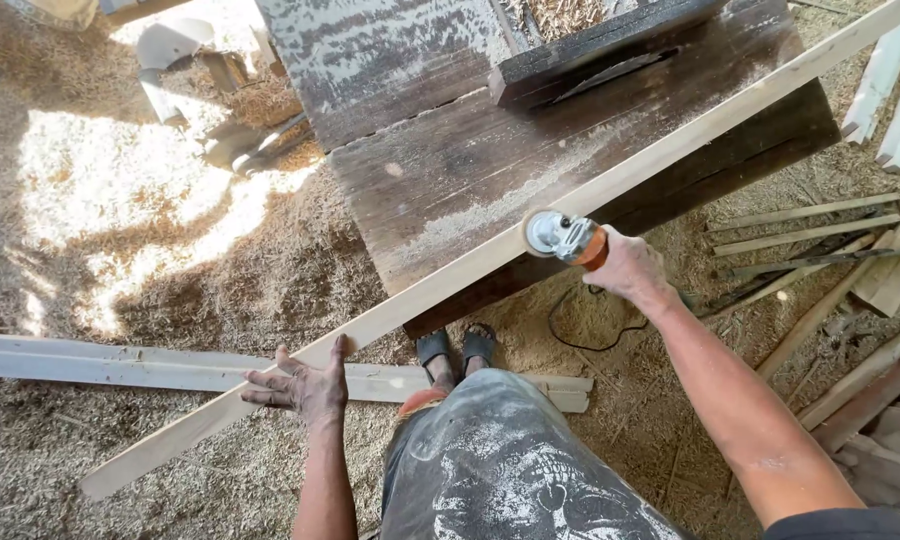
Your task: Sanding a wooden plank with an angle grinder.
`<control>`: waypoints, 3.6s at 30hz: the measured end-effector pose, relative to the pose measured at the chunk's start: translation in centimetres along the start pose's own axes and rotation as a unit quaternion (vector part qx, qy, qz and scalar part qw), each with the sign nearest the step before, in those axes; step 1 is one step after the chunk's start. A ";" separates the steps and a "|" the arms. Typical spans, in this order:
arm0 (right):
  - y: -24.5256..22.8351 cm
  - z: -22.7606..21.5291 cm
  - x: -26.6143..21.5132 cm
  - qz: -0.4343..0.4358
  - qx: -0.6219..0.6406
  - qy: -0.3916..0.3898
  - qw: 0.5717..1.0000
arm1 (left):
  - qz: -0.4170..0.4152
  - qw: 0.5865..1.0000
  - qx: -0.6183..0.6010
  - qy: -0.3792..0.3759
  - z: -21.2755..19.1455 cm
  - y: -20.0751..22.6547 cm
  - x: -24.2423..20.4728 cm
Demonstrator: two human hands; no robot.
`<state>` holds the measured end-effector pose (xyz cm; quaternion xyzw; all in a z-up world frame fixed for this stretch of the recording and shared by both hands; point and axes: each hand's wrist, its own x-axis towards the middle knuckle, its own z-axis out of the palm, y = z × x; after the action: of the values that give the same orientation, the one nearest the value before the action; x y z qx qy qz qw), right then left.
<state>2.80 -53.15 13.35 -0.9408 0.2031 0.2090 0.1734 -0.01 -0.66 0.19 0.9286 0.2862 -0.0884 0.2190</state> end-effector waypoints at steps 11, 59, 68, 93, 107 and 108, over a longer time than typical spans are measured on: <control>-10.0 4.6 -4.0 -0.147 -0.074 -0.031 0.986 | 0.014 0.999 -0.045 0.000 -0.1 -0.2 -0.6; 41.1 -16.8 24.0 0.108 0.068 0.092 0.988 | 0.030 0.997 -0.024 0.073 19.8 33.8 -14.4; 31.7 -12.2 18.7 -0.042 0.056 0.041 0.997 | 0.022 0.998 -0.013 0.056 20.2 34.2 -14.3; 27.4 -16.5 19.4 -0.060 -0.092 -0.051 0.993 | -0.011 0.997 -0.007 0.081 20.4 34.1 -14.0; 57.8 -27.9 36.3 -0.016 -0.031 0.000 0.999 | 0.027 0.994 0.100 0.025 28.3 54.3 -22.5; 58.9 -28.9 37.2 0.017 -0.038 0.000 0.999 | 0.029 0.997 0.070 0.024 29.1 57.0 -24.1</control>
<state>16.26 -127.10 6.54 -0.9431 0.2109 0.2194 0.1341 11.61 -68.05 1.58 0.9515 0.2573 -0.0796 0.1489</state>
